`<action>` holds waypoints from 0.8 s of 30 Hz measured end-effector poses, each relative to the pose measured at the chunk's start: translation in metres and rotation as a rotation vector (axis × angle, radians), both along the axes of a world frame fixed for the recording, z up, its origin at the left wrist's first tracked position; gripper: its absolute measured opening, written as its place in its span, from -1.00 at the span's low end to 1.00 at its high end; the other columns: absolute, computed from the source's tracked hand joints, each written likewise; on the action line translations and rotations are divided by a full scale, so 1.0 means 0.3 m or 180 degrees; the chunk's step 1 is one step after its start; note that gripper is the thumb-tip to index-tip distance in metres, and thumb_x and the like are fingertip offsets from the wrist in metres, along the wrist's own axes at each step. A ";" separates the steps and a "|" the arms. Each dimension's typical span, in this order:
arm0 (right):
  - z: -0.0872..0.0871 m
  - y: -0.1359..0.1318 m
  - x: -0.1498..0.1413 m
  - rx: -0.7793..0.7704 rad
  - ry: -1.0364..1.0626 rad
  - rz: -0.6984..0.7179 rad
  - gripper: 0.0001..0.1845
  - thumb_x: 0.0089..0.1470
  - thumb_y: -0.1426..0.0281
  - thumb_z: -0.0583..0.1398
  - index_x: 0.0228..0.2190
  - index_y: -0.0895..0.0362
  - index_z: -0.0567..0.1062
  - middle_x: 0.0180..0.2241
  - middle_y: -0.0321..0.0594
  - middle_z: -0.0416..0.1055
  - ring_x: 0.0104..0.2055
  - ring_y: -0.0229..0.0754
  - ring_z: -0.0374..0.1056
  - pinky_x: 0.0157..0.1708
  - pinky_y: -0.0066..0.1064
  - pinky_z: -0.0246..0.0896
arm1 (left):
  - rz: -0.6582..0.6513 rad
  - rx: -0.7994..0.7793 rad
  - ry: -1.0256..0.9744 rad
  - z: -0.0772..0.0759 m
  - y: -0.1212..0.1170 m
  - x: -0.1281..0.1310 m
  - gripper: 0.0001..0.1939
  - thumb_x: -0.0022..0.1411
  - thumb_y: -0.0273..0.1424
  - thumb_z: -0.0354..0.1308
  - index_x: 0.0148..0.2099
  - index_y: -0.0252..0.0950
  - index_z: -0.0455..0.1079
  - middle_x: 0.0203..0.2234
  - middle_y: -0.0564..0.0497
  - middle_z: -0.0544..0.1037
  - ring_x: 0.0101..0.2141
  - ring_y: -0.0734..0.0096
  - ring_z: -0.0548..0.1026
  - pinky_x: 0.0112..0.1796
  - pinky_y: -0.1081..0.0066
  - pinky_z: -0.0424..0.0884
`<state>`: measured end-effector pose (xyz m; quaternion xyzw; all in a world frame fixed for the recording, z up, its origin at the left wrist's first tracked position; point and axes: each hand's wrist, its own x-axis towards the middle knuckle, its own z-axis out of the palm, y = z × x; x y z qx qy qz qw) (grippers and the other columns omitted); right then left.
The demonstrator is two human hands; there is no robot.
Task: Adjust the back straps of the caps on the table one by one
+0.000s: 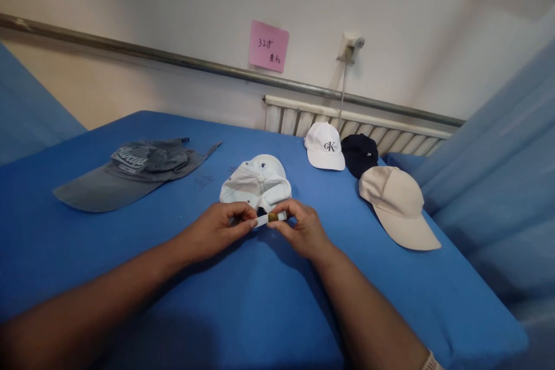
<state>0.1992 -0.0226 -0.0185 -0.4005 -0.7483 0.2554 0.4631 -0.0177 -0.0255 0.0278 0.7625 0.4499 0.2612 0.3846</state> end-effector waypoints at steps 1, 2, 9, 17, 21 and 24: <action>0.000 0.000 0.000 -0.0012 -0.0020 0.0019 -0.84 0.02 0.29 0.32 -0.34 0.08 0.51 -0.39 -0.28 0.51 -0.38 -0.22 0.39 -0.36 -0.42 0.30 | 0.0020 -0.0028 -0.0044 -0.002 0.001 0.002 -0.77 0.20 -0.26 0.09 -0.32 -0.30 0.48 -0.54 0.07 0.47 -0.49 0.45 0.37 -0.44 0.46 0.25; 0.000 -0.001 0.000 -0.0035 -0.0046 0.0044 -0.84 0.03 0.29 0.31 -0.34 0.08 0.51 -0.39 -0.28 0.51 -0.38 -0.22 0.39 -0.37 -0.42 0.30 | 0.0041 -0.0041 -0.0083 -0.006 0.001 0.004 -0.77 0.20 -0.26 0.09 -0.33 -0.30 0.48 -0.54 0.08 0.47 -0.49 0.45 0.36 -0.44 0.46 0.25; 0.003 -0.004 -0.001 -0.0160 -0.0019 0.0200 -0.84 0.03 0.29 0.32 -0.33 0.08 0.50 -0.38 -0.27 0.52 -0.36 -0.20 0.41 -0.34 -0.40 0.30 | 0.0098 -0.0020 -0.0094 -0.007 -0.001 0.013 -0.80 0.18 -0.29 0.10 -0.34 -0.30 0.48 -0.55 0.09 0.45 -0.50 0.47 0.34 -0.45 0.48 0.22; 0.009 -0.005 0.002 -0.0190 0.0052 0.0244 -0.84 0.02 0.31 0.33 -0.33 0.08 0.50 -0.38 -0.28 0.51 -0.35 -0.21 0.40 -0.31 -0.40 0.30 | 0.0048 -0.0273 -0.0406 -0.006 -0.001 0.018 -0.78 0.16 -0.28 0.14 -0.32 -0.31 0.52 -0.52 0.08 0.46 -0.47 0.47 0.33 -0.43 0.48 0.23; 0.007 -0.006 0.002 -0.0182 0.0025 0.0286 -0.85 0.02 0.31 0.33 -0.34 0.08 0.50 -0.38 -0.28 0.51 -0.36 -0.22 0.41 -0.32 -0.40 0.31 | -0.0048 -0.0655 -0.0548 -0.024 0.006 0.011 -0.76 0.16 -0.25 0.15 -0.32 -0.34 0.49 -0.55 0.11 0.38 -0.54 0.53 0.26 -0.48 0.49 0.17; 0.002 -0.006 -0.001 -0.0182 0.0003 0.0293 -0.85 0.03 0.32 0.32 -0.35 0.08 0.50 -0.38 -0.28 0.51 -0.36 -0.21 0.42 -0.33 -0.41 0.32 | -0.0055 -0.0721 -0.0581 -0.027 0.006 0.011 -0.75 0.15 -0.23 0.15 -0.32 -0.34 0.48 -0.54 0.11 0.38 -0.53 0.54 0.25 -0.47 0.48 0.17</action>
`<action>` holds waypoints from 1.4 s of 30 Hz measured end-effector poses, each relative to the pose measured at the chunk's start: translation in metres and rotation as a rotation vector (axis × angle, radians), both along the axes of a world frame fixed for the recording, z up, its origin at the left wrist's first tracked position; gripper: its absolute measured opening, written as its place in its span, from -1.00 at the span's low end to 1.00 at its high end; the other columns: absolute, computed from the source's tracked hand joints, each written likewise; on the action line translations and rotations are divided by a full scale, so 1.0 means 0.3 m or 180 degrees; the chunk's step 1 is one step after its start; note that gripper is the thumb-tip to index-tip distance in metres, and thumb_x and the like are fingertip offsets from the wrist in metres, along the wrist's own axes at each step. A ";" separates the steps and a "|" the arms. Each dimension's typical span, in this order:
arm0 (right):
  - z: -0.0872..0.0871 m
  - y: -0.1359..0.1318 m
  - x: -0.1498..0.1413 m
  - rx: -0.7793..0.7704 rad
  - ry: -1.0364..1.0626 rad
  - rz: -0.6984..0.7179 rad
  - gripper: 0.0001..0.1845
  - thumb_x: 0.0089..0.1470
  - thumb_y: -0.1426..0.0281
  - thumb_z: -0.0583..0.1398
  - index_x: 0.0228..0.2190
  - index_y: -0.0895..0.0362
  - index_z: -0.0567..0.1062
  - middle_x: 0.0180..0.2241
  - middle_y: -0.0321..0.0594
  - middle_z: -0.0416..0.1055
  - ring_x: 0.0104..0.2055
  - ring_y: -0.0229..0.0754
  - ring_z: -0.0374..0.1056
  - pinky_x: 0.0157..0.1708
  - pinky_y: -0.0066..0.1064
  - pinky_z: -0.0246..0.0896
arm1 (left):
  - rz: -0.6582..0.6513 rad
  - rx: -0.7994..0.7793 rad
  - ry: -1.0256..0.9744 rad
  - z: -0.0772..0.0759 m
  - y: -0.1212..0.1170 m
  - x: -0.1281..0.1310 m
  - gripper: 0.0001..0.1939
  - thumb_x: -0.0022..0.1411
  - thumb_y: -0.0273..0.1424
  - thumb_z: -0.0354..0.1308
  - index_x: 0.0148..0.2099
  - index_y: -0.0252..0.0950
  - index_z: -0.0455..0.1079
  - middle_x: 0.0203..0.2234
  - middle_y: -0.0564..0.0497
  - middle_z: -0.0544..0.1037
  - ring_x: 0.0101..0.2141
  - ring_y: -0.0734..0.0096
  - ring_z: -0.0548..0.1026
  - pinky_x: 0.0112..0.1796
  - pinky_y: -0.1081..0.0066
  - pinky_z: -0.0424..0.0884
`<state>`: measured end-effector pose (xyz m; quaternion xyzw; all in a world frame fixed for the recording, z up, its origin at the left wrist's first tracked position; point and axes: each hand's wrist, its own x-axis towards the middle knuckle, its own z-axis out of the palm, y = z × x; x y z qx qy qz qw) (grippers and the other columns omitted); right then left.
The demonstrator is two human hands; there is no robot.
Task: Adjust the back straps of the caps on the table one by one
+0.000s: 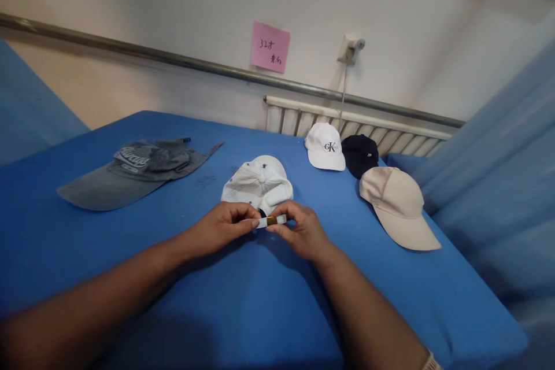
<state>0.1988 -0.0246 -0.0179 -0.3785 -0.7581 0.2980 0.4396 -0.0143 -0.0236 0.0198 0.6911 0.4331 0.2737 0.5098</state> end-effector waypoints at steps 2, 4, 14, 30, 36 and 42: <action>-0.002 0.000 -0.003 0.0007 -0.0018 0.0006 -0.85 0.04 0.31 0.32 -0.35 0.08 0.49 -0.38 -0.28 0.52 -0.36 -0.21 0.43 -0.34 -0.41 0.32 | 0.0023 0.0052 -0.0006 0.001 -0.001 0.005 -0.74 0.15 -0.23 0.16 -0.32 -0.34 0.49 -0.54 0.10 0.38 -0.52 0.53 0.25 -0.46 0.48 0.17; 0.001 -0.001 -0.005 0.0108 -0.0059 0.0010 -0.86 0.05 0.32 0.31 -0.33 0.07 0.48 -0.38 -0.29 0.52 -0.36 -0.22 0.43 -0.33 -0.41 0.32 | 0.0064 0.0126 -0.0011 0.001 -0.002 0.011 -0.74 0.15 -0.22 0.16 -0.33 -0.34 0.49 -0.56 0.10 0.37 -0.52 0.52 0.24 -0.47 0.48 0.16; 0.024 0.001 0.008 0.1222 -0.0937 -0.0025 -0.82 0.15 0.42 0.23 -0.17 0.04 0.46 -0.15 -0.12 0.47 -0.09 -0.08 0.40 -0.10 -0.22 0.30 | 0.0029 0.0641 0.0181 0.014 -0.008 0.007 -0.76 0.21 -0.25 0.10 -0.25 -0.28 0.51 -0.42 0.03 0.53 -0.38 0.40 0.41 -0.31 0.41 0.32; 0.021 -0.003 -0.005 0.1115 -0.0626 0.0089 -0.82 0.13 0.41 0.25 -0.18 0.03 0.44 -0.19 -0.13 0.46 -0.11 -0.08 0.40 -0.12 -0.22 0.31 | 0.0278 0.0583 0.0276 0.013 -0.012 0.018 -0.80 0.15 -0.27 0.12 -0.37 -0.29 0.47 -0.56 0.09 0.42 -0.49 0.46 0.32 -0.42 0.46 0.24; 0.014 -0.014 -0.023 0.1087 -0.0541 0.0200 -0.81 0.13 0.41 0.25 -0.18 0.03 0.42 -0.20 -0.13 0.45 -0.13 -0.09 0.40 -0.13 -0.22 0.32 | 0.0314 0.0513 0.0174 0.004 -0.017 0.023 -0.81 0.13 -0.30 0.15 -0.37 -0.32 0.48 -0.56 0.10 0.41 -0.49 0.48 0.31 -0.43 0.46 0.23; 0.006 -0.007 -0.029 0.1096 -0.0409 0.0027 -0.82 0.12 0.41 0.26 -0.19 0.04 0.44 -0.22 -0.14 0.46 -0.14 -0.10 0.41 -0.14 -0.24 0.36 | 0.0208 0.0707 0.0208 0.028 -0.015 0.009 -0.78 0.19 -0.28 0.11 -0.30 -0.29 0.51 -0.46 0.05 0.52 -0.41 0.41 0.41 -0.34 0.42 0.31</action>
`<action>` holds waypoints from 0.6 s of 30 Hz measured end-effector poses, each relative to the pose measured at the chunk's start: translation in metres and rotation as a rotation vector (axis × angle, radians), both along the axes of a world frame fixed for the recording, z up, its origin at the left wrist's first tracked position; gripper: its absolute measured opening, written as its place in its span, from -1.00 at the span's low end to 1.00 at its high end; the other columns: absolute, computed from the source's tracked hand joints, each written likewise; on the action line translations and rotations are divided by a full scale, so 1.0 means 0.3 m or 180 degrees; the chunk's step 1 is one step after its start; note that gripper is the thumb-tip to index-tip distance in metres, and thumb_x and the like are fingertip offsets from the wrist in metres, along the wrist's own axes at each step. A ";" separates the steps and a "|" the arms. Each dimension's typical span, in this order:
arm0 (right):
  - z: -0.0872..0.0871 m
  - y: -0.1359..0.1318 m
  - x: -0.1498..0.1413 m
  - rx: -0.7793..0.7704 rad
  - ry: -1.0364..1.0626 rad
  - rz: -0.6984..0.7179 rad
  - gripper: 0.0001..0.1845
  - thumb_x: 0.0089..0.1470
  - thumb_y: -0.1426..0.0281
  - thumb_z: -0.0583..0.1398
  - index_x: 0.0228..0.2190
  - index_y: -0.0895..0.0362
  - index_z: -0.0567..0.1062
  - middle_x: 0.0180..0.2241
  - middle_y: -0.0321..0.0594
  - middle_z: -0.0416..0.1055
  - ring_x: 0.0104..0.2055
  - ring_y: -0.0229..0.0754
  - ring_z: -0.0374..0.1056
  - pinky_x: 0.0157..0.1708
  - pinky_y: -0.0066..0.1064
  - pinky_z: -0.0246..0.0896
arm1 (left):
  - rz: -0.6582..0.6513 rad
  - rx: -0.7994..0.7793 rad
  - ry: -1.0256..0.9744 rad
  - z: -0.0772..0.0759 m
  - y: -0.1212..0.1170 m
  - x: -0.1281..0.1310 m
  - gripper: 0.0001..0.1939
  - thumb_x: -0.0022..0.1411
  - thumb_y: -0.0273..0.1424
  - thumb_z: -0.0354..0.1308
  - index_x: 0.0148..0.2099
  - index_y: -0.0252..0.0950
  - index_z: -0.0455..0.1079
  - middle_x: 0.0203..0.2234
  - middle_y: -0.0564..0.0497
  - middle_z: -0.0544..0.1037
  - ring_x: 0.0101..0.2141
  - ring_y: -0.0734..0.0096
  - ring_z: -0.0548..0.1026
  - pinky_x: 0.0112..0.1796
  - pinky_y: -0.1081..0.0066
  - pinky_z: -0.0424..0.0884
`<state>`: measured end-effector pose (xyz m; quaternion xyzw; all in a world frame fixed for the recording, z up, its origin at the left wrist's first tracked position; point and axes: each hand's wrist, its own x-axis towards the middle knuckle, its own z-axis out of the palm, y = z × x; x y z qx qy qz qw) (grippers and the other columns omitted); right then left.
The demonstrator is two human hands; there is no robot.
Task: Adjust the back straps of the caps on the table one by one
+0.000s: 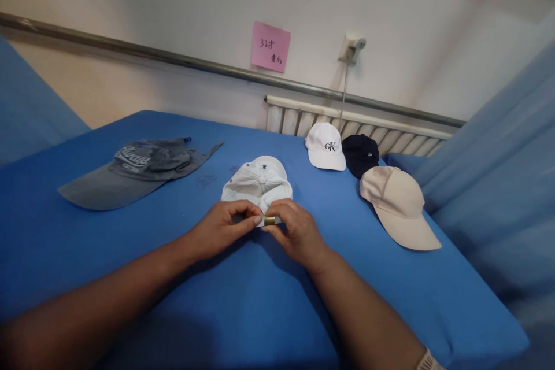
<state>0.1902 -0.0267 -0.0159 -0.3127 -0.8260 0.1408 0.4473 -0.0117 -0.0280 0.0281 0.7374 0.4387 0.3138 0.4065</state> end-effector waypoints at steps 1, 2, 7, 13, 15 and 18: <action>0.001 0.001 0.003 0.0010 0.0049 -0.0033 -0.82 0.12 0.40 0.26 -0.19 0.04 0.44 -0.23 -0.15 0.47 -0.14 -0.10 0.41 -0.14 -0.25 0.36 | -0.0045 0.0042 0.0019 0.008 0.003 -0.007 -0.76 0.21 -0.27 0.10 -0.24 -0.28 0.53 -0.41 0.03 0.55 -0.37 0.38 0.44 -0.30 0.40 0.33; 0.003 0.001 0.007 0.0014 0.0099 -0.0058 -0.83 0.13 0.39 0.26 -0.20 0.03 0.44 -0.24 -0.15 0.47 -0.14 -0.10 0.41 -0.13 -0.25 0.36 | -0.0079 0.0080 0.0042 0.014 0.005 -0.013 -0.75 0.22 -0.27 0.09 -0.18 -0.26 0.53 -0.36 0.02 0.57 -0.33 0.36 0.45 -0.27 0.39 0.34; 0.010 0.000 0.015 -0.0033 0.0204 -0.0073 -0.84 0.13 0.39 0.26 -0.21 0.03 0.44 -0.24 -0.16 0.46 -0.15 -0.11 0.41 -0.13 -0.25 0.35 | -0.0120 0.0048 0.0124 0.018 0.008 -0.020 -0.78 0.20 -0.27 0.11 -0.29 -0.29 0.52 -0.45 0.04 0.51 -0.40 0.41 0.41 -0.34 0.43 0.31; 0.009 -0.001 0.009 -0.0072 0.0107 0.0155 -0.81 0.11 0.42 0.27 -0.20 0.07 0.44 -0.21 -0.14 0.45 -0.15 -0.13 0.40 -0.14 -0.26 0.34 | 0.0080 -0.0054 -0.0101 0.002 0.001 0.002 -0.81 0.13 -0.29 0.14 -0.41 -0.31 0.44 -0.55 0.09 0.41 -0.46 0.46 0.34 -0.38 0.45 0.27; 0.009 -0.002 0.009 -0.0081 0.0047 0.0168 -0.80 0.10 0.42 0.27 -0.19 0.07 0.44 -0.21 -0.13 0.45 -0.15 -0.12 0.39 -0.13 -0.26 0.34 | 0.0135 -0.0088 -0.0151 0.002 0.001 0.003 -0.82 0.12 -0.31 0.15 -0.43 -0.31 0.43 -0.56 0.09 0.41 -0.47 0.47 0.34 -0.38 0.44 0.27; 0.008 -0.003 0.010 -0.0081 0.0041 0.0151 -0.81 0.11 0.42 0.27 -0.19 0.06 0.44 -0.20 -0.13 0.45 -0.15 -0.12 0.39 -0.14 -0.26 0.33 | 0.0060 -0.0193 -0.0165 0.003 0.002 0.002 -0.84 0.11 -0.33 0.16 -0.42 -0.31 0.44 -0.55 0.09 0.42 -0.47 0.48 0.34 -0.39 0.44 0.26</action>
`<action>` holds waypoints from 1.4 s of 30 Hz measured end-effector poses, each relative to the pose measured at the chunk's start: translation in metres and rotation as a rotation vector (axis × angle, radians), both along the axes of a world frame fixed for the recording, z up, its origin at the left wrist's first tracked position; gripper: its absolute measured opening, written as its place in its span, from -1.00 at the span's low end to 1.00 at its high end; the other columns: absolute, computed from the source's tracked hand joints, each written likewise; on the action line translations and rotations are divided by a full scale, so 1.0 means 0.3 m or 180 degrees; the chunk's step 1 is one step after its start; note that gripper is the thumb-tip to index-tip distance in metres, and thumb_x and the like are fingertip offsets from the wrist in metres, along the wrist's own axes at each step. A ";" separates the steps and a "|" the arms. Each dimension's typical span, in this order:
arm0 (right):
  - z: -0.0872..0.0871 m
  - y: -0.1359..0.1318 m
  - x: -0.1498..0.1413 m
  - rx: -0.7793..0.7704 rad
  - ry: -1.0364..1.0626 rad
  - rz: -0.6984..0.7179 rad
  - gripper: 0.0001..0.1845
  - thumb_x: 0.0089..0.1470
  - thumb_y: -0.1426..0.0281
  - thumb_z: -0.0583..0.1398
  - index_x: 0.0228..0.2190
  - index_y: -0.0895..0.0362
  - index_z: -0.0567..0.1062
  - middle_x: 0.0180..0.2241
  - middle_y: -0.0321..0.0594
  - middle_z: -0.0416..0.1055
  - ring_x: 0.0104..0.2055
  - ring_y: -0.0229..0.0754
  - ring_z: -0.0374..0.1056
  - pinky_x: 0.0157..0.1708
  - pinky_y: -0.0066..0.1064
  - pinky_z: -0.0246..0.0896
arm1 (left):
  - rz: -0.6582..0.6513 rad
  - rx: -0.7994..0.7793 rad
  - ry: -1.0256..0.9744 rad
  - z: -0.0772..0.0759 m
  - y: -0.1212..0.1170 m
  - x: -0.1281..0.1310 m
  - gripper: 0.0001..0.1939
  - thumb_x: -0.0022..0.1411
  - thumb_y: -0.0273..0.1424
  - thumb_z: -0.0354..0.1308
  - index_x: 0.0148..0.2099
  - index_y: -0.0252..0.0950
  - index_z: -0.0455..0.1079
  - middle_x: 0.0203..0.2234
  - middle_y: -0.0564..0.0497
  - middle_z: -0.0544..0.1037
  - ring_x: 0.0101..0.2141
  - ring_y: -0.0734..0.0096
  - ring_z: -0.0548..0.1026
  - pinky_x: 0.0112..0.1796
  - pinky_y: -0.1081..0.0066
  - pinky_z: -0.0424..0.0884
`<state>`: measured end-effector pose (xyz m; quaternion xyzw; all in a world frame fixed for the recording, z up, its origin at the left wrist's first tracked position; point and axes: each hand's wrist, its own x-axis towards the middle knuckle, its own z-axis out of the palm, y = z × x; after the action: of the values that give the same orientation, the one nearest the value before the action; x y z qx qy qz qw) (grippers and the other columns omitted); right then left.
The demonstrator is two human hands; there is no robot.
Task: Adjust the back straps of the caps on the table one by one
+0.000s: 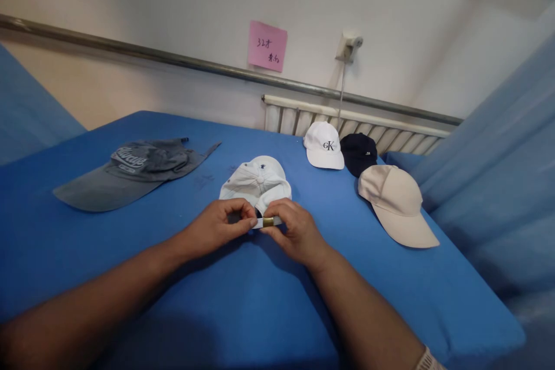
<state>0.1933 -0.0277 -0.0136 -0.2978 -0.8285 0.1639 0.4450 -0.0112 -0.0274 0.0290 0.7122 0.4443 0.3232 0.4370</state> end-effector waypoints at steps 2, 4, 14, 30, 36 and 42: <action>-0.002 0.000 -0.001 -0.0004 0.0031 -0.0013 -0.81 0.11 0.43 0.27 -0.19 0.06 0.44 -0.21 -0.14 0.45 -0.15 -0.13 0.39 -0.14 -0.27 0.33 | -0.0024 -0.0043 0.0005 0.000 0.000 0.000 -0.85 0.11 -0.34 0.16 -0.41 -0.32 0.44 -0.55 0.10 0.41 -0.48 0.49 0.33 -0.41 0.45 0.25; -0.003 -0.001 -0.004 -0.0006 0.0038 -0.0002 -0.81 0.11 0.43 0.27 -0.19 0.06 0.44 -0.21 -0.14 0.45 -0.15 -0.13 0.39 -0.14 -0.27 0.33 | 0.0042 -0.0040 0.0008 -0.002 -0.001 0.003 -0.86 0.10 -0.35 0.17 -0.42 -0.32 0.43 -0.57 0.11 0.39 -0.50 0.51 0.31 -0.42 0.46 0.23; -0.007 -0.004 -0.021 0.0017 -0.0012 0.0037 -0.80 0.11 0.44 0.26 -0.18 0.05 0.42 -0.21 -0.14 0.45 -0.14 -0.12 0.39 -0.13 -0.24 0.35 | -0.0029 -0.0091 0.0016 -0.017 0.001 0.007 -0.81 0.13 -0.29 0.16 -0.40 -0.32 0.44 -0.56 0.11 0.40 -0.50 0.50 0.31 -0.43 0.46 0.24; -0.004 -0.008 -0.026 0.0085 -0.0059 -0.0034 -0.81 0.12 0.44 0.25 -0.19 0.07 0.42 -0.22 -0.13 0.45 -0.16 -0.12 0.38 -0.16 -0.24 0.34 | -0.0211 0.0170 0.0196 -0.028 0.010 -0.006 -0.82 0.16 -0.30 0.12 -0.37 -0.31 0.44 -0.52 0.08 0.44 -0.46 0.45 0.36 -0.39 0.43 0.30; -0.014 0.005 -0.016 0.0166 0.0077 -0.0111 -0.83 0.13 0.42 0.24 -0.19 0.05 0.42 -0.24 -0.15 0.47 -0.15 -0.11 0.41 -0.14 -0.24 0.37 | -0.0181 0.0323 0.0267 0.002 0.004 -0.011 -0.77 0.22 -0.26 0.10 -0.27 -0.28 0.50 -0.41 0.03 0.55 -0.37 0.38 0.45 -0.31 0.41 0.35; -0.008 0.009 0.011 0.0138 0.0220 -0.0356 -0.80 0.12 0.38 0.27 -0.17 0.03 0.44 -0.24 -0.18 0.49 -0.11 -0.08 0.41 -0.09 -0.20 0.35 | 0.0321 0.0426 0.0030 0.023 0.043 -0.053 -0.65 0.29 -0.21 -0.01 -0.15 -0.29 0.52 -0.26 -0.05 0.62 -0.23 0.25 0.52 -0.16 0.30 0.38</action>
<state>0.1966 -0.0249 -0.0160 -0.3280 -0.7981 0.1310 0.4881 -0.0271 -0.0144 0.0360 0.7180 0.4590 0.3704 0.3695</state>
